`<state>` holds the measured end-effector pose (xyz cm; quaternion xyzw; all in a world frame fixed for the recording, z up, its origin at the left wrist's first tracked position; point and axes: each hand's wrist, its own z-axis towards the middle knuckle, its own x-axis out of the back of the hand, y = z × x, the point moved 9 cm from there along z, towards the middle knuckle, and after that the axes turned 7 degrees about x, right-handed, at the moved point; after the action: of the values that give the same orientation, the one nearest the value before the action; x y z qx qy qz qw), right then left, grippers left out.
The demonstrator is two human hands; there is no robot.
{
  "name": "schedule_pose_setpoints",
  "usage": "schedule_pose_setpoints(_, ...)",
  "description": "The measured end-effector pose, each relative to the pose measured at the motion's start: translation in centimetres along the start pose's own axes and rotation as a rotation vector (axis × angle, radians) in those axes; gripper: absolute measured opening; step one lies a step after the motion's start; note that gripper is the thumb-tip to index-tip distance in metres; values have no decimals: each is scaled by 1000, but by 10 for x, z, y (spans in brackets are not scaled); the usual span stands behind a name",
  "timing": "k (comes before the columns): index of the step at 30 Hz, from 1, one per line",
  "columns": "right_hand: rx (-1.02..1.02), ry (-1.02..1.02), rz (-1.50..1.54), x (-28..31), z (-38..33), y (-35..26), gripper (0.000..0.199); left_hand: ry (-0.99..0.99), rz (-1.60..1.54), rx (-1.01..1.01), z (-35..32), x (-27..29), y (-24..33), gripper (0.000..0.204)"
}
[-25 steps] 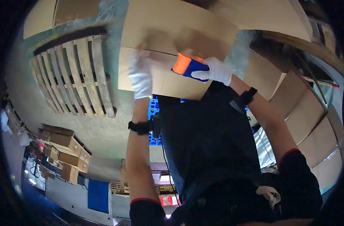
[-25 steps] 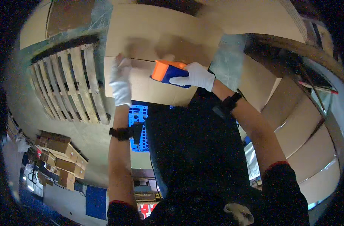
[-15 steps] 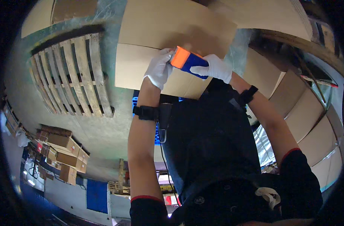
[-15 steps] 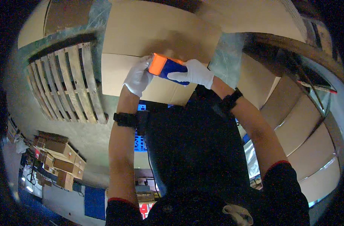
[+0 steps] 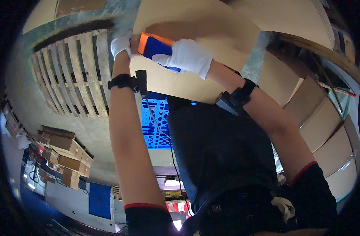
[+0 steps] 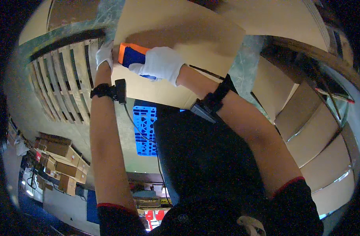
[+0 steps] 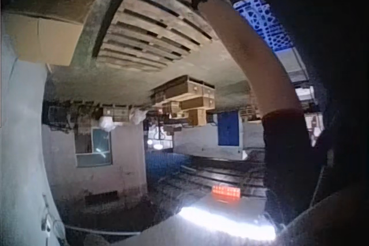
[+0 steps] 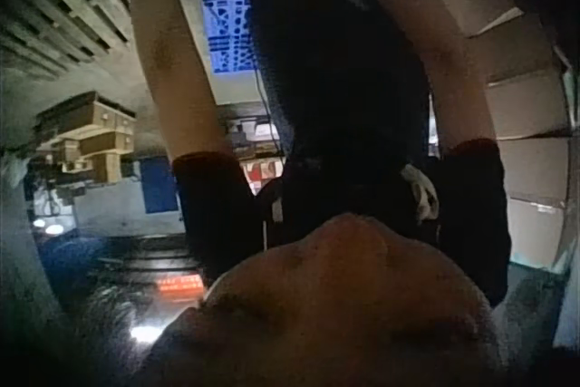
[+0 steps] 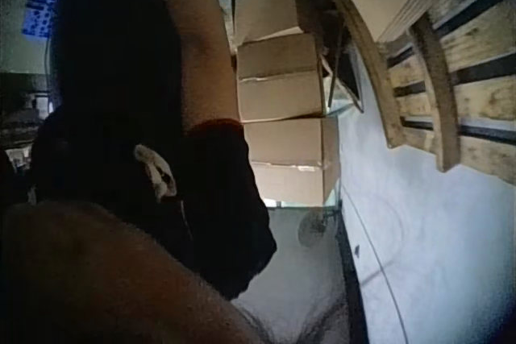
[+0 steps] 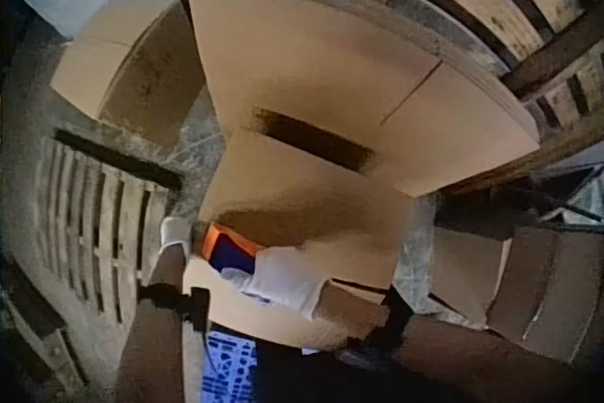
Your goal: Assemble cardboard boxes and seal them with tape using a tape dispenser.
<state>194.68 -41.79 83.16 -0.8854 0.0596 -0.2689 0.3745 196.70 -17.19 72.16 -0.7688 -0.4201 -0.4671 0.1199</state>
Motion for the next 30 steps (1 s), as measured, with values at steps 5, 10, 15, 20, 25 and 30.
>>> schedule_pose_setpoints(5,-27,-16,-3,2,-4,8,76,275,-12,71,-31,13,-5,72)
schedule_pose_setpoints(10,-45,-20,67,9,-22,31,77,-217,-322,-236,-74,-22,47,59)
schedule_pose_setpoints(15,-249,98,113,2,-184,148,62,-121,-282,-211,-65,-15,8,62)
schedule_pose_setpoints(20,-601,-171,-63,-8,-266,225,64,558,185,-613,-109,15,59,63)
schedule_pose_setpoints(25,-417,164,49,11,-254,234,72,-202,323,-976,-317,-139,197,81)
schedule_pose_setpoints(30,-374,-108,-66,-9,-280,274,81,-64,314,-1098,-357,-163,199,83)
